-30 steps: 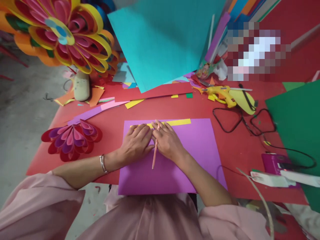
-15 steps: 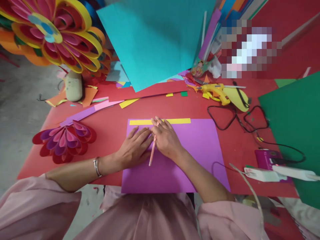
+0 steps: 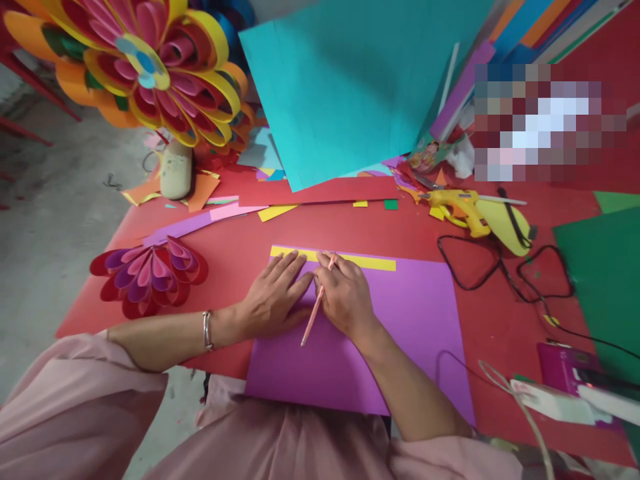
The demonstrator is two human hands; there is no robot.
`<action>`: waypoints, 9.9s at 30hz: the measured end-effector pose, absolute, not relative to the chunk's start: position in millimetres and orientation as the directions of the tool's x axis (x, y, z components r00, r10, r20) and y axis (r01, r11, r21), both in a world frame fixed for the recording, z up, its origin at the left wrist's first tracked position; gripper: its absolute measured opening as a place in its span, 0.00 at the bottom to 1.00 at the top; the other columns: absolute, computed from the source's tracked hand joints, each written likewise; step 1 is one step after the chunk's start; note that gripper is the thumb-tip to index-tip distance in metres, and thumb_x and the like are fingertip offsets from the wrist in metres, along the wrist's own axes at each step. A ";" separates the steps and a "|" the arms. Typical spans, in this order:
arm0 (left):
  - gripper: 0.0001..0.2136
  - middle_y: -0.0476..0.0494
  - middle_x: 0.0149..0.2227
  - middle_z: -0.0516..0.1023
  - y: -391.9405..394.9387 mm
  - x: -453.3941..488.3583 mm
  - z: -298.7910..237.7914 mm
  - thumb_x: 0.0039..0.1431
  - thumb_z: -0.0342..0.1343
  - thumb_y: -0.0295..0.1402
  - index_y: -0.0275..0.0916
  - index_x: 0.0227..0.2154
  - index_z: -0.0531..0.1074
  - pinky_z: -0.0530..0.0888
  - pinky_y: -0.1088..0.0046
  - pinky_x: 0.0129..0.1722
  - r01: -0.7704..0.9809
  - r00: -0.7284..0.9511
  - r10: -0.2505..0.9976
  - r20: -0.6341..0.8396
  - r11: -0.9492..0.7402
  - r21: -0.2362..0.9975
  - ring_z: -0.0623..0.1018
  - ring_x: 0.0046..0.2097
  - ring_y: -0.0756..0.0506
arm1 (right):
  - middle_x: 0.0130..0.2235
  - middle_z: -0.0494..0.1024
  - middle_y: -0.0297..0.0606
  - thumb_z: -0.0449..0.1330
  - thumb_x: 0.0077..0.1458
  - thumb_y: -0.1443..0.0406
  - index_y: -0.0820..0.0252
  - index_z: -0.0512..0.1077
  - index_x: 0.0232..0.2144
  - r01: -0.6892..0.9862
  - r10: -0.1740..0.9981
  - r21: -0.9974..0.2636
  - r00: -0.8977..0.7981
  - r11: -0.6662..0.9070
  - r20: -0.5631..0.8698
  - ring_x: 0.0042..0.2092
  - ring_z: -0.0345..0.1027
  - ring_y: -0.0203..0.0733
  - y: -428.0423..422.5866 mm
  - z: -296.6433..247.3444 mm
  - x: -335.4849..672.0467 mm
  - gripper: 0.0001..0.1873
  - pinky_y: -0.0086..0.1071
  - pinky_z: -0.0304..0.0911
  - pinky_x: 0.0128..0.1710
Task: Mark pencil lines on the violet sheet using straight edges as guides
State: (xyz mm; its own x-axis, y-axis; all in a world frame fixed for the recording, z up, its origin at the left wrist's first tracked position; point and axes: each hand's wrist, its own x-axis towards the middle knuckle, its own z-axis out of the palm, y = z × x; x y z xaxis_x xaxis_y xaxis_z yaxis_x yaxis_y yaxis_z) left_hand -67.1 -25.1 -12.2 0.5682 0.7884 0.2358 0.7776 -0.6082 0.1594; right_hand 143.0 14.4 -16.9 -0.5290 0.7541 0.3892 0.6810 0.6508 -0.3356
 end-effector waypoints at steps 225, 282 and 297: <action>0.33 0.18 0.67 0.66 -25.0 -64.8 -12.0 0.70 0.52 0.53 0.30 0.65 0.67 0.64 0.34 0.65 0.776 0.590 0.785 0.189 -0.616 0.137 0.66 0.68 0.20 | 0.32 0.81 0.33 0.58 0.69 0.54 0.53 0.73 0.32 0.353 0.933 -0.904 -0.340 0.243 0.118 0.35 0.76 0.40 73.8 -10.7 86.7 0.15 0.33 0.67 0.40; 0.31 0.18 0.69 0.64 -27.0 -66.3 -11.7 0.71 0.50 0.52 0.31 0.65 0.68 0.61 0.34 0.67 0.776 0.596 0.785 0.170 -0.617 0.132 0.64 0.70 0.21 | 0.29 0.82 0.35 0.58 0.66 0.55 0.53 0.74 0.29 0.334 0.963 -0.921 -0.242 0.200 0.121 0.34 0.78 0.42 76.1 -10.7 103.2 0.15 0.35 0.69 0.37; 0.31 0.20 0.69 0.65 -26.4 -66.8 -11.9 0.70 0.52 0.53 0.33 0.65 0.68 0.59 0.36 0.68 0.780 0.591 0.788 0.171 -0.613 0.129 0.64 0.70 0.23 | 0.29 0.83 0.35 0.59 0.66 0.54 0.53 0.73 0.29 0.292 0.973 -0.944 -0.209 0.156 0.096 0.34 0.79 0.42 75.3 -10.3 102.3 0.16 0.35 0.71 0.36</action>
State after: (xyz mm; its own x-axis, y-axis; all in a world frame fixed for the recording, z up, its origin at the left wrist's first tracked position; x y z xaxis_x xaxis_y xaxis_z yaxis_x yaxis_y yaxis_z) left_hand -66.8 -26.4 -11.9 0.5912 0.7882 0.1708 0.7797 -0.6127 0.1289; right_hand 102.3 75.3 -10.3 -0.2095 0.9731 0.0957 0.2919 0.1557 -0.9437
